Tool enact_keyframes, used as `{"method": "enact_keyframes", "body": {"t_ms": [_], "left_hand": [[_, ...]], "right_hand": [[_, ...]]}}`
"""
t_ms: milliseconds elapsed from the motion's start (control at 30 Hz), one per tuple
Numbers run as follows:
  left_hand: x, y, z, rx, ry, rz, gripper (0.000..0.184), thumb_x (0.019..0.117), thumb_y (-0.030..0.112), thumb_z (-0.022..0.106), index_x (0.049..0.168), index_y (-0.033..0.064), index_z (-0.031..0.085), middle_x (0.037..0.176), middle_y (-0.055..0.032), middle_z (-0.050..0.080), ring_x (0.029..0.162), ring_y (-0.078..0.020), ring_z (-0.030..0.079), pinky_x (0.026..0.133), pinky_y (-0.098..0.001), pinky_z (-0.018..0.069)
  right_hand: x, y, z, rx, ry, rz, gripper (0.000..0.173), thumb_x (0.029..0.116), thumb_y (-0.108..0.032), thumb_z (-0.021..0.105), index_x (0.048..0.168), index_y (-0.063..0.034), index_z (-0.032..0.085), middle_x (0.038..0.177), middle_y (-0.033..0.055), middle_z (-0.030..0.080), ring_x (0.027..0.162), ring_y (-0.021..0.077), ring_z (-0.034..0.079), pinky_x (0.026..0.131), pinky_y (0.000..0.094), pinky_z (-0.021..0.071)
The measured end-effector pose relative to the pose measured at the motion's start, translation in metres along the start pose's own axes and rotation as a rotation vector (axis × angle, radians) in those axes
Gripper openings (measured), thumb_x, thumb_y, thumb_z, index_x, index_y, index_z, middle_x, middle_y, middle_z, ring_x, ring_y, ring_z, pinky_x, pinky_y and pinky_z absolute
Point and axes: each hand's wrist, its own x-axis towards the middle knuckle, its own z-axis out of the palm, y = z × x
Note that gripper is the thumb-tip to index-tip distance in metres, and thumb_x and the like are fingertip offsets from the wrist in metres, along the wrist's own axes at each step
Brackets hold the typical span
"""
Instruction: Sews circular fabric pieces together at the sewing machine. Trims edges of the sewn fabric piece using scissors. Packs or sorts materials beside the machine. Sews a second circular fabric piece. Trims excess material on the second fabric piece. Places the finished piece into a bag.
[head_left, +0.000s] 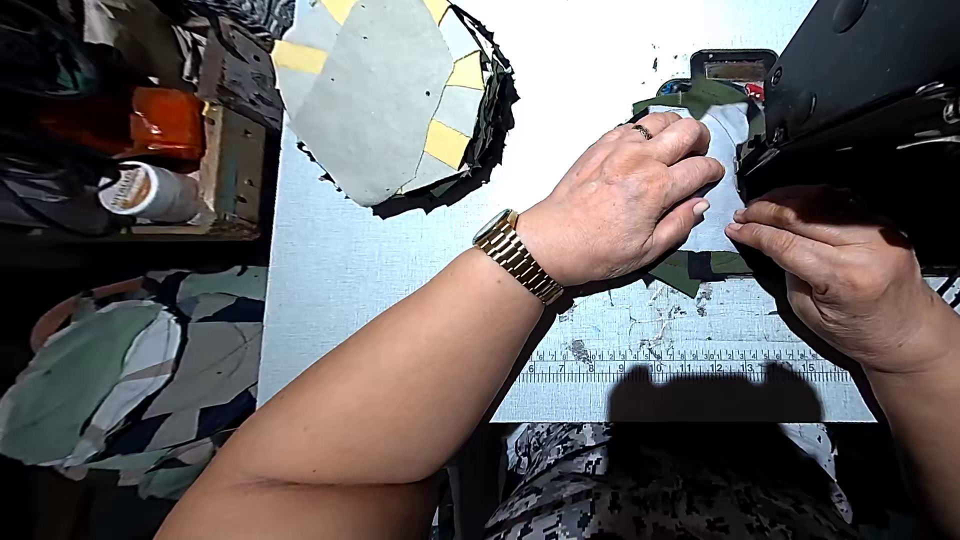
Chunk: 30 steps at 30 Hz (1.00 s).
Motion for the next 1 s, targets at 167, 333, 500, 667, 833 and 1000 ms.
{"method": "enact_keyframes", "body": {"t_ms": [167,333,500,667,833,1000], "left_hand": [[0.001,-0.001,-0.002,0.052,-0.002,-0.022,0.039,0.1057,0.031,0.044,0.131,0.0149,0.069,0.13,-0.0105,0.063,0.128,-0.0299,0.054,0.104,-0.0468,0.0432],[0.001,0.0,-0.001,0.076,-0.012,-0.036,0.04,0.1042,0.033,0.045,0.131,0.0147,0.068,0.129,-0.0113,0.063,0.128,-0.0312,0.053,0.105,-0.0499,0.0402],[0.002,0.001,-0.002,0.08,-0.019,-0.041,0.04,0.1038,0.033,0.045,0.13,0.0151,0.069,0.127,-0.0105,0.063,0.127,-0.0308,0.053,0.105,-0.0499,0.0398],[0.002,0.003,-0.003,0.103,-0.014,-0.047,0.04,0.1017,0.034,0.046,0.128,0.0143,0.069,0.123,-0.0109,0.064,0.12,-0.0308,0.056,0.1,-0.0494,0.0407],[0.002,0.006,-0.003,0.137,-0.005,-0.06,0.041,0.1002,0.038,0.048,0.126,0.0138,0.069,0.119,-0.0109,0.064,0.116,-0.0308,0.057,0.099,-0.0495,0.0401],[0.002,0.011,0.001,0.218,0.024,-0.091,0.045,0.0978,0.041,0.049,0.122,0.0107,0.07,0.114,-0.0129,0.063,0.111,-0.0331,0.057,0.096,-0.0494,0.0394]], "right_hand": [[0.0,0.005,-0.003,-0.007,0.014,0.02,0.029,0.0989,0.006,0.051,0.112,0.0008,0.076,0.119,0.0197,0.071,0.12,0.0323,0.064,0.107,0.0427,0.0487],[0.001,0.001,-0.002,-0.04,0.042,-0.01,0.031,0.0989,0.006,0.049,0.115,0.0,0.075,0.122,0.0213,0.07,0.121,0.0339,0.064,0.106,0.0456,0.0492],[0.002,-0.003,0.003,-0.013,-0.025,-0.029,0.031,0.0982,0.005,0.05,0.115,0.0,0.075,0.118,0.0201,0.071,0.116,0.0332,0.066,0.102,0.044,0.0509],[0.0,0.0,0.0,-0.013,0.006,0.001,0.03,0.0976,0.007,0.05,0.111,0.0006,0.077,0.114,0.019,0.073,0.115,0.0321,0.067,0.103,0.0429,0.0511],[-0.001,0.003,-0.003,-0.028,0.01,0.015,0.031,0.0979,0.007,0.05,0.11,0.0,0.077,0.118,0.0184,0.073,0.119,0.0317,0.066,0.107,0.0439,0.0495],[0.002,0.002,-0.003,-0.063,0.059,-0.002,0.029,0.0985,0.006,0.051,0.112,0.0012,0.076,0.12,0.0215,0.07,0.119,0.0342,0.065,0.105,0.0459,0.0496]]}}
